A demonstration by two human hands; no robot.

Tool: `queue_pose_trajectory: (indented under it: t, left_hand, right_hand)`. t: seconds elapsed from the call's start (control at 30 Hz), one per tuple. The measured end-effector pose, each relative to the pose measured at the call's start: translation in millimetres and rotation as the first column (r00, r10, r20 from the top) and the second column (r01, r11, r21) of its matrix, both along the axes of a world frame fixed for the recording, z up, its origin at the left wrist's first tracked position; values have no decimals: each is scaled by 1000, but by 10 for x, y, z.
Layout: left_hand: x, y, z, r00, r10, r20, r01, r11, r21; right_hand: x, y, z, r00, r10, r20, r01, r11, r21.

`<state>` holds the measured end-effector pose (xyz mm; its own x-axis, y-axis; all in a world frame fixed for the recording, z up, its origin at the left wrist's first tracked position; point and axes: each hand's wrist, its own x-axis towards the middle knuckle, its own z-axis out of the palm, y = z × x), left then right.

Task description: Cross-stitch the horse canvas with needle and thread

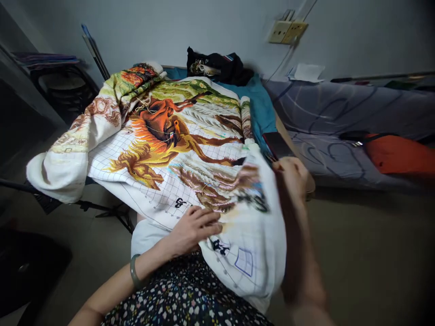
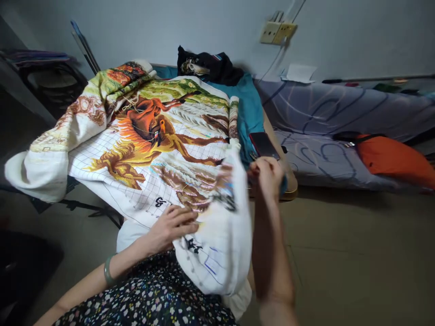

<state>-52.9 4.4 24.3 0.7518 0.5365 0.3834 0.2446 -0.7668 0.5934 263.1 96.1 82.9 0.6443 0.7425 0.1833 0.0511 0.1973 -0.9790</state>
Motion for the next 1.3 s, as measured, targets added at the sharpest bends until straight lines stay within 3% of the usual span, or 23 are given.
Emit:
queue_pose_trajectory:
  t: [0.07,0.17,0.3,0.4,0.47,0.53,0.63,0.77,0.87,1.03,1.13,1.2,1.27,1.3]
  left_hand:
    - [63,-36,-44,986,-68,-150,96,977,190]
    - [96,-40,-153,970,-38,-241,115,942,315]
    - [32,-74,-265,964,-6,-264,93,943,319]
    - [-28,-137,-287,961,-14,-277,92,958,270]
    - [-73,-169,-293,963,-14,-270,75,974,215]
    - [-147,-171,-313,969,22,-248,17,988,155]
    - [-342,-94,-376,970,161,-182,-151,986,67]
    - [-665,120,-468,880,467,-84,-470,883,-17]
    - [-810,282,-509,864,495,-93,-498,867,-10]
    - [-969,443,-638,895,425,-139,-436,897,-66]
    - [-1163,537,-739,878,464,-117,-464,885,33]
    - [-1306,625,-736,838,546,-9,-526,812,255]
    - [-1427,693,-637,772,588,239,-616,601,510]
    - [-1474,704,-553,784,557,275,-593,539,598]
  right_hand:
    - [171,-290,-148,988,-103,-119,100,995,-25]
    - [177,-728,-485,979,-67,-193,39,988,-148]
    - [-177,-1207,-877,997,5,-79,-23,974,-224]
    - [-488,-1406,-975,998,37,-54,-49,967,-249]
    - [-631,-1446,-958,999,2,32,6,964,-264]
    - [-697,-1427,-907,981,-96,170,140,953,-269]
    - [-676,-1365,-822,923,-230,309,309,921,-238]
    - [-572,-1353,-747,845,-330,422,437,879,-188]
    - [-499,-1388,-705,801,-359,480,474,870,-140]
    - [-288,-1388,-502,714,-411,567,526,849,-47]
    - [-136,-1332,-326,667,-377,642,522,852,-42]
    - [-67,-1295,-238,638,-343,689,525,849,-65]
    - [-35,-1275,-192,633,-303,712,527,842,-110]
    - [-29,-1274,-186,638,-282,717,524,841,-135]
